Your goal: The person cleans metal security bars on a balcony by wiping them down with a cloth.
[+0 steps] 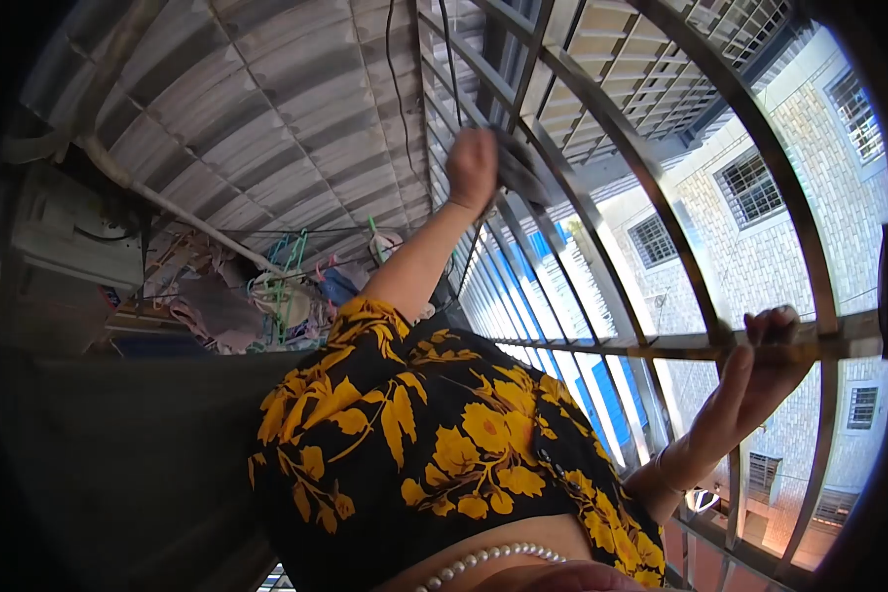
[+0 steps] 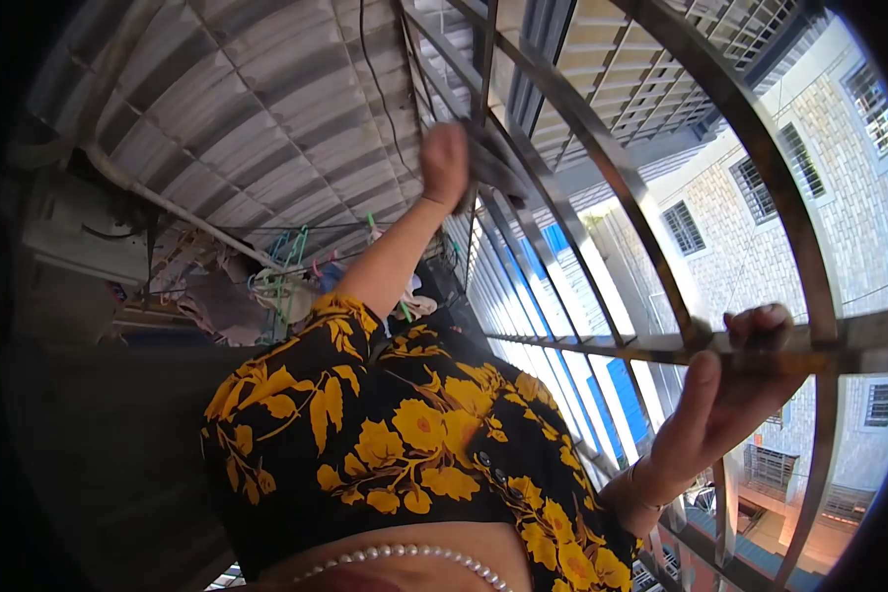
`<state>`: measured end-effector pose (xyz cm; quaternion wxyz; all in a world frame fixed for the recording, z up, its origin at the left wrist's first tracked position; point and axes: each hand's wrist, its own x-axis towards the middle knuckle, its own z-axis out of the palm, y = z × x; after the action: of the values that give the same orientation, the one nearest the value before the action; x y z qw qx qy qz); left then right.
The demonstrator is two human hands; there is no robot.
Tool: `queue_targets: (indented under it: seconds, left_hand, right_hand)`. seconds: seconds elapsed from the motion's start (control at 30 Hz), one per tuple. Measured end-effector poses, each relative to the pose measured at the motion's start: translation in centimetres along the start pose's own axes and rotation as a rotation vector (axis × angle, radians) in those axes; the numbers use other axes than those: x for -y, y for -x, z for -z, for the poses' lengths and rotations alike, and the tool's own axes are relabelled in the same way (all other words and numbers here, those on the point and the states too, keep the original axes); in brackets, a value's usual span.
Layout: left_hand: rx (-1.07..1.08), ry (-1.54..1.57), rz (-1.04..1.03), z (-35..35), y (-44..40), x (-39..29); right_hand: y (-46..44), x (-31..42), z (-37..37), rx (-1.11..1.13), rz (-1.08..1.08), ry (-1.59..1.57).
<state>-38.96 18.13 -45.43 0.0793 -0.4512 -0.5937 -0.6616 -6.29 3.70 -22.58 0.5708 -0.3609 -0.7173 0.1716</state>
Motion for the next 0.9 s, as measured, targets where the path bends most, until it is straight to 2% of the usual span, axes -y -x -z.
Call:
queue_targets:
  seconds: [0.03, 0.07, 0.1, 0.13, 0.17, 0.2, 0.23, 0.27, 0.3, 0.33, 0.37, 0.47, 0.5, 0.57, 0.6, 0.67, 0.7, 0.73, 0.8, 0.87, 0.9]
  left_hand:
    - [-0.197, 0.078, 0.278, 1.0, -2.3, -0.8]
    - [-0.418, 0.191, 0.404, 1.8, -4.6, 0.3]
    - [-0.518, 0.479, 0.535, 3.7, -6.9, 0.1]
    - [-0.489, 0.680, 0.372, 4.6, -8.9, 5.4]
    - [-0.295, 1.446, 0.417, 6.1, -10.6, 4.2]
    - [-0.146, 1.588, 0.424, 6.8, -11.5, 6.0]
    - [-0.022, 1.523, 0.429, 6.3, -12.8, 8.9]
    - [0.110, 1.307, 0.415, 5.5, -14.0, 12.3]
    - [0.284, 0.604, 0.196, 3.9, -15.6, 17.8]
    - [0.392, -0.152, -0.185, 2.3, -17.0, 23.4]
    - [0.425, -0.396, -0.428, 1.0, -17.8, 28.2]
    - [0.172, -0.258, 0.208, 2.8, -19.8, 14.9]
    - [0.166, -0.258, 0.228, 2.5, -20.6, 12.4]
    - [-0.071, 0.506, 0.402, 1.5, -21.5, 9.8]
    - [-0.079, 0.506, 0.413, 0.9, -21.5, 11.1]
    - [-0.182, -0.261, -0.402, -1.0, -21.4, 15.1]
    - [-0.176, -0.319, -0.498, -2.0, -20.5, 16.9]
    - [-0.143, -0.066, -0.519, -2.1, -19.9, 18.0]
    - [0.081, -0.452, -0.218, -2.0, -15.9, 22.5]
    - [-0.117, -0.245, -0.147, -3.5, -14.1, 22.6]
    - [-0.081, -0.196, -0.104, -4.0, -13.4, 21.9]
  right_hand:
    - [0.0, 0.1, 0.0, 0.023, -0.011, 0.053]
    - [0.0, 0.2, 0.0, 0.049, -0.026, 0.107]
    - [0.1, 0.2, -0.2, 0.034, -0.037, 0.110]
    - [0.1, 0.2, -0.3, 0.042, -0.033, 0.110]
    - [0.0, 0.1, -0.4, 0.025, -0.017, 0.108]
    - [0.1, 0.1, -0.4, 0.007, -0.004, 0.107]
    - [0.1, -0.3, 0.0, 0.021, 0.033, 0.163]
    - [0.2, -0.2, 0.0, 0.030, 0.031, 0.166]
    - [0.2, -0.1, -0.1, -0.003, -0.009, 0.184]
    - [0.1, 0.0, -0.3, -0.037, -0.047, 0.202]
    - [0.1, -0.1, -0.5, -0.077, -0.034, 0.214]
    - [0.1, -0.6, 0.2, -0.041, -0.083, 0.209]
    - [0.0, -0.1, -0.9, -0.111, -0.096, 0.221]
    - [-0.2, 0.0, -1.3, -0.141, -0.086, 0.242]
    - [0.0, -0.1, -0.9, -0.133, -0.089, 0.248]
    - [0.2, -0.7, 0.4, -0.099, -0.102, 0.263]
    - [0.2, -0.9, 0.6, -0.076, -0.117, 0.274]
    - [0.1, -0.7, 0.2, -0.070, -0.116, 0.279]
    - [0.2, -0.2, -1.2, -0.183, -0.154, 0.264]
    - [0.3, -0.7, -0.2, -0.193, -0.100, 0.324]
    - [0.4, -1.1, -0.2, -0.211, -0.051, 0.377]
